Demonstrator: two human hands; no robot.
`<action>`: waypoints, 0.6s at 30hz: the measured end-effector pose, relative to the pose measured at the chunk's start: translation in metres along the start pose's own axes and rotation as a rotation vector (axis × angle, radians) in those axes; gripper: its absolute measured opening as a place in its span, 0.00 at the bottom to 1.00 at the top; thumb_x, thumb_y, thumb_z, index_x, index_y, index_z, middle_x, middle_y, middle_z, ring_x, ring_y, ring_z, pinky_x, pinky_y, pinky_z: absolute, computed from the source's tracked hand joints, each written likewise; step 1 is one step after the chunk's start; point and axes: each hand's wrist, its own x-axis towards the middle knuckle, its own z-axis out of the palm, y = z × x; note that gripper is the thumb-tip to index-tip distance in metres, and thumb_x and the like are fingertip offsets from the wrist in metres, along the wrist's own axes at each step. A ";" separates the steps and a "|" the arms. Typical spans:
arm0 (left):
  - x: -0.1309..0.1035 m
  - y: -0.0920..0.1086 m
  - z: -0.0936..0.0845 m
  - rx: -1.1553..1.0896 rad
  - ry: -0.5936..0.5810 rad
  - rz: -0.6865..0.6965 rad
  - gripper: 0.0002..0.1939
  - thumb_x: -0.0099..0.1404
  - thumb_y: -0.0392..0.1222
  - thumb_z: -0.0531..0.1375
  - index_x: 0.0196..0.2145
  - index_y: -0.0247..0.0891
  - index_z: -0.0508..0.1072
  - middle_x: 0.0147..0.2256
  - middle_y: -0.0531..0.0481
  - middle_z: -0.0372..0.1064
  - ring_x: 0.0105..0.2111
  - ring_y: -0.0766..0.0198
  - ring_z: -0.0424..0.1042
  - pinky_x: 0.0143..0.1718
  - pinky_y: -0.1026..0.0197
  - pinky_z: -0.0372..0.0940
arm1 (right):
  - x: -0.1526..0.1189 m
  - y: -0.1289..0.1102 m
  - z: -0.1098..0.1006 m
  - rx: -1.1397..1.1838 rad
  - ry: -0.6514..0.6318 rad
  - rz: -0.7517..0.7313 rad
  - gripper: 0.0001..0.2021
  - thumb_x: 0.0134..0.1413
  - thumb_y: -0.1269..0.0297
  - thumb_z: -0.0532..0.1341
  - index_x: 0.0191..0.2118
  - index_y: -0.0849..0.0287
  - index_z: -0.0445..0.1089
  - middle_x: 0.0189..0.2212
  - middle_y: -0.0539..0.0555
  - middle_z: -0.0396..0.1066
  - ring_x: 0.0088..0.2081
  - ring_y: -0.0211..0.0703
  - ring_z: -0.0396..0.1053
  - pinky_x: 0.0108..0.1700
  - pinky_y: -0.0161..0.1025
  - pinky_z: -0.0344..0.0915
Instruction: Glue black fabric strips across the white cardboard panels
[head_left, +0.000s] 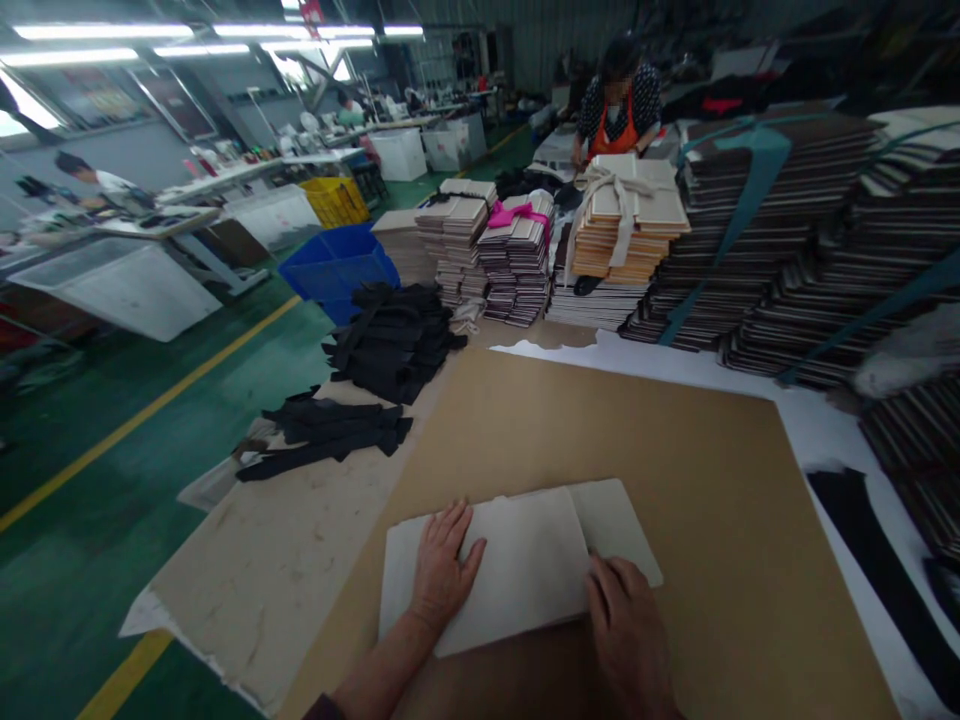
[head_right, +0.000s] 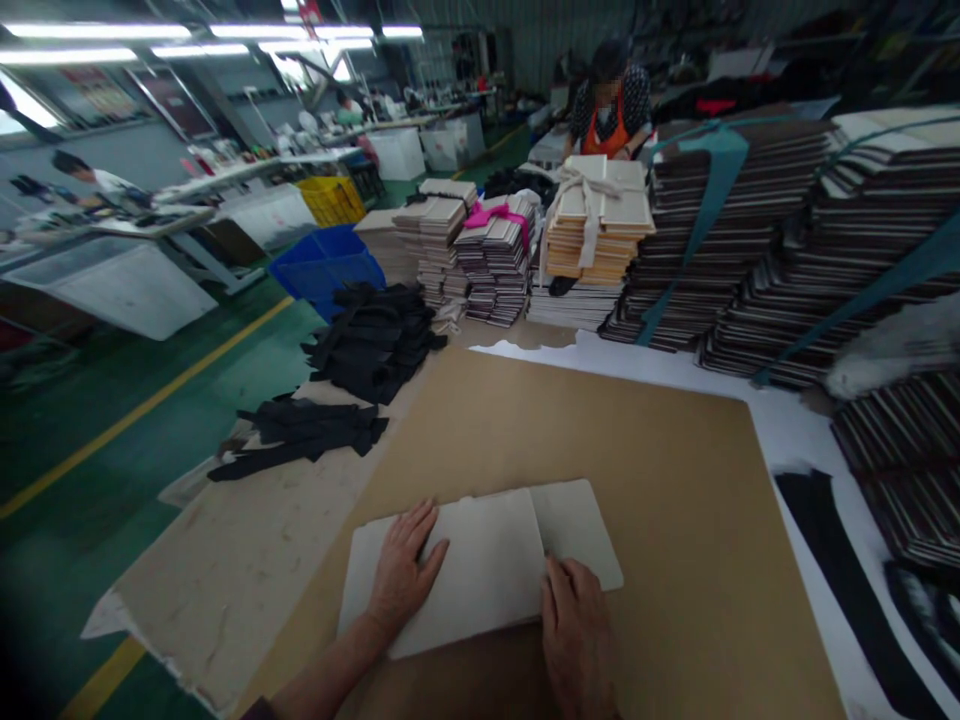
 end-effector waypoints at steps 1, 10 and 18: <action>0.000 0.000 0.000 0.000 -0.001 -0.001 0.22 0.67 0.47 0.56 0.57 0.39 0.67 0.58 0.40 0.67 0.60 0.50 0.64 0.61 0.39 0.58 | 0.000 -0.001 0.001 0.056 0.015 0.017 0.14 0.65 0.57 0.52 0.45 0.55 0.72 0.39 0.60 0.72 0.42 0.52 0.70 0.47 0.50 0.68; 0.001 -0.004 -0.010 -0.005 -0.061 0.048 0.26 0.67 0.48 0.56 0.61 0.40 0.63 0.61 0.41 0.63 0.61 0.51 0.61 0.62 0.42 0.59 | 0.022 0.009 -0.018 0.427 0.003 0.614 0.19 0.51 0.44 0.60 0.36 0.57 0.73 0.30 0.54 0.76 0.32 0.47 0.72 0.33 0.38 0.68; 0.000 -0.029 0.004 0.084 -0.046 0.132 0.30 0.65 0.50 0.56 0.64 0.44 0.58 0.63 0.44 0.60 0.62 0.50 0.61 0.62 0.44 0.59 | 0.124 0.134 -0.075 0.481 0.411 0.719 0.20 0.55 0.49 0.62 0.43 0.62 0.70 0.35 0.52 0.74 0.36 0.42 0.71 0.40 0.38 0.69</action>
